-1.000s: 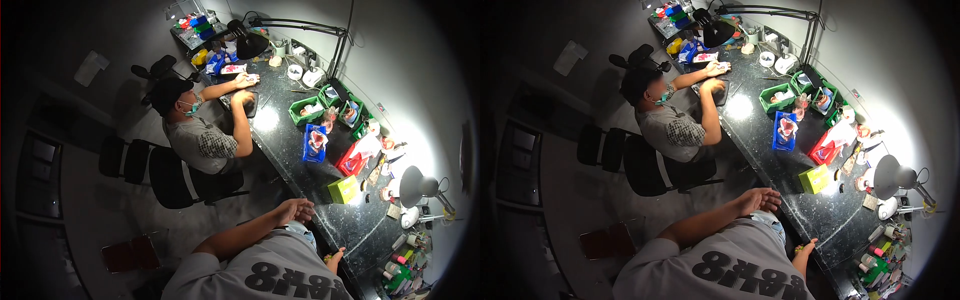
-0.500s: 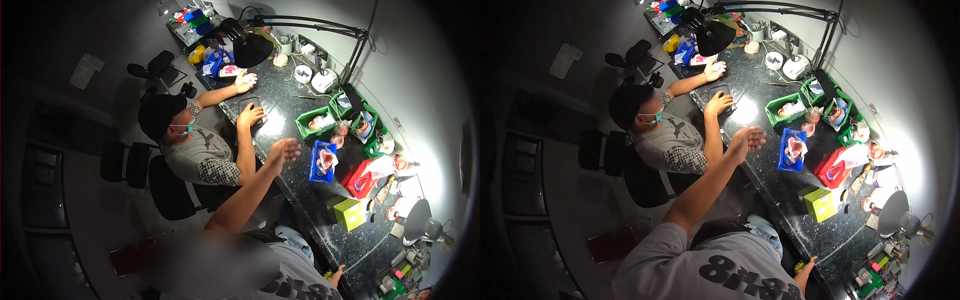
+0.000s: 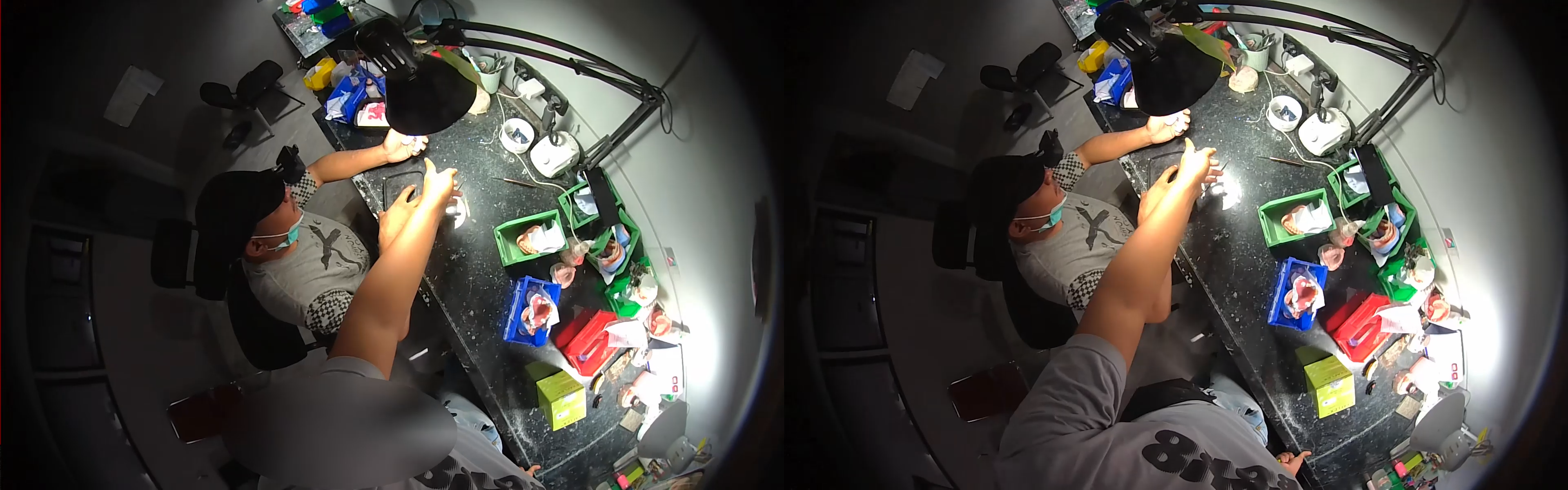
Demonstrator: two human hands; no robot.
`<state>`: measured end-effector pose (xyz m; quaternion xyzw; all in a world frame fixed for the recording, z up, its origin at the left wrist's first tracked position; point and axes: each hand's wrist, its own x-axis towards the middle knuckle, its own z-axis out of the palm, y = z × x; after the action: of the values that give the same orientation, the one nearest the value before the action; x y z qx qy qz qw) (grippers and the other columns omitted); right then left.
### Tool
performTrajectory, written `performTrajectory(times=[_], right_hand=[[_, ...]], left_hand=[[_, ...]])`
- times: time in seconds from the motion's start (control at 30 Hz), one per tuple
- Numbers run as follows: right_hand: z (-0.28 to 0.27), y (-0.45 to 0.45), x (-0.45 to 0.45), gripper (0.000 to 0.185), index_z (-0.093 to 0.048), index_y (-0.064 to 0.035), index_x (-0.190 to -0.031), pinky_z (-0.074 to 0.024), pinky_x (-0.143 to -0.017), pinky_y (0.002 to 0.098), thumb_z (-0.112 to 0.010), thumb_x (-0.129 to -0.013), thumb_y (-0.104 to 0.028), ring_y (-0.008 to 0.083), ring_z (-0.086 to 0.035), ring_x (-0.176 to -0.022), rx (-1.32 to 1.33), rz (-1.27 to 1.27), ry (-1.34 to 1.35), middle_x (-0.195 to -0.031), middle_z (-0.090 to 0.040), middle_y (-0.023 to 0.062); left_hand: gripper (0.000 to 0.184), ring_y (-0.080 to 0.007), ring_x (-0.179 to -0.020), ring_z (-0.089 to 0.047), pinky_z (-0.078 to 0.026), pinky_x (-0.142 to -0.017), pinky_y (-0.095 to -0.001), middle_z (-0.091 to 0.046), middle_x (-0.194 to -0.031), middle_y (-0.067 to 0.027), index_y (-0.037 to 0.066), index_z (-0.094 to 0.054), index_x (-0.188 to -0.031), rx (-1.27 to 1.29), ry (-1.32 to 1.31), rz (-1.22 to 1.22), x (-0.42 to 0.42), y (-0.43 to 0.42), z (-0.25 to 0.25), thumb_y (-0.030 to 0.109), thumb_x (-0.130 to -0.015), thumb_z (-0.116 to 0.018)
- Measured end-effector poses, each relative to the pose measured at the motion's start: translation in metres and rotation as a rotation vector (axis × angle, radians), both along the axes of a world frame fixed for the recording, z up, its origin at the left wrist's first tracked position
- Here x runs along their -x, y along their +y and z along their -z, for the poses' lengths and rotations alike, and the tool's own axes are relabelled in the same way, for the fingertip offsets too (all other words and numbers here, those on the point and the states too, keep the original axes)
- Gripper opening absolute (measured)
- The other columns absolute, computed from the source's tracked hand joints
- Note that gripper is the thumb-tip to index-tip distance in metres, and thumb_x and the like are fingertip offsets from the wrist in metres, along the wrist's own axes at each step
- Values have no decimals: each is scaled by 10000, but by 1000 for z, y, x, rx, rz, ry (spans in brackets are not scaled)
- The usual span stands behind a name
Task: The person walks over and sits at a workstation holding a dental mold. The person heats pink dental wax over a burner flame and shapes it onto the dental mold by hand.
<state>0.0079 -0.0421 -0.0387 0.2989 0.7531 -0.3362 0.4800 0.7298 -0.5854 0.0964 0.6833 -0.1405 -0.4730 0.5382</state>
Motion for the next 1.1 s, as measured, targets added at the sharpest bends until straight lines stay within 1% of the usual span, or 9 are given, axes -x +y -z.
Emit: performTrajectory(times=[0.07,0.17,0.2,0.3,0.67,0.8,0.9,0.97,1.1], right_hand=[[11,7,22,814,-160,-161,-537,-166,-415,317,-467,-658,-906,157,-167,-411,101,55,-281,-458,-161,-14],[-13,-10,7,790,-164,-150,-576,-178,-436,331,-428,-724,-880,167,-174,-447,-47,-22,-141,-505,-163,-9],[-14,-9,9,788,-164,-149,-578,-179,-436,331,-425,-729,-877,168,-174,-450,-56,-29,-145,-508,-164,-8],[-11,-5,18,781,-166,-147,-584,-180,-439,333,-414,-744,-870,170,-174,-457,-84,-53,-165,-517,-166,-7],[37,31,87,743,-174,-136,-614,-181,-449,344,-345,-823,-828,183,-167,-494,-113,-91,-257,-561,-173,-1],[-14,-20,28,745,-164,-134,-621,-179,-453,349,-320,-831,-831,178,-158,-505,-256,-89,-183,-568,-161,-3],[-21,-26,21,745,-168,-135,-618,-178,-450,345,-327,-827,-833,176,-159,-500,-240,-106,-154,-562,-164,-3],[-22,-28,18,746,-171,-135,-617,-178,-449,342,-331,-823,-834,175,-159,-496,-227,-110,-150,-559,-167,-2],[-23,-30,15,746,-176,-136,-614,-178,-446,336,-341,-817,-836,173,-159,-489,-200,-117,-132,-552,-171,-2]], left_hand=[[957,-258,-566,-634,-506,-464,-371,-632,-883,-158,229,106,-1536,-21,16,-6,-13,-15,5,166,-886,-594],[975,-272,-541,-616,-531,-498,-378,-636,-992,-254,159,64,-1542,-70,-185,-73,-21,-31,17,124,-850,-622],[962,-340,-720,-676,-564,-683,-410,-601,-1129,-315,129,40,-1543,-148,-201,-41,-19,-30,1,156,-845,-622],[964,-434,-1178,-560,-412,-1035,-434,-545,-1229,-371,104,33,-1538,-217,-377,23,-29,-45,29,222,-836,-617],[1049,-418,-995,-653,-494,-923,-450,-629,-1099,-324,125,225,-1493,-315,-641,101,0,-31,3,198,-848,-600],[1057,-412,-997,-654,-494,-924,-452,-631,-1094,-321,124,228,-1491,-322,-631,109,-1,-28,0,190,-846,-607],[1052,-411,-996,-655,-495,-920,-453,-635,-1090,-318,121,208,-1499,-299,-637,109,-3,-23,-7,188,-841,-610],[983,-429,-1158,-575,-421,-1033,-426,-565,-1219,-351,101,76,-1530,-294,-508,110,-4,-18,-22,192,-845,-623],[960,-414,-1084,-622,-466,-972,-428,-606,-1148,-341,88,25,-1534,-290,-586,93,-2,-12,-15,197,-840,-629]])
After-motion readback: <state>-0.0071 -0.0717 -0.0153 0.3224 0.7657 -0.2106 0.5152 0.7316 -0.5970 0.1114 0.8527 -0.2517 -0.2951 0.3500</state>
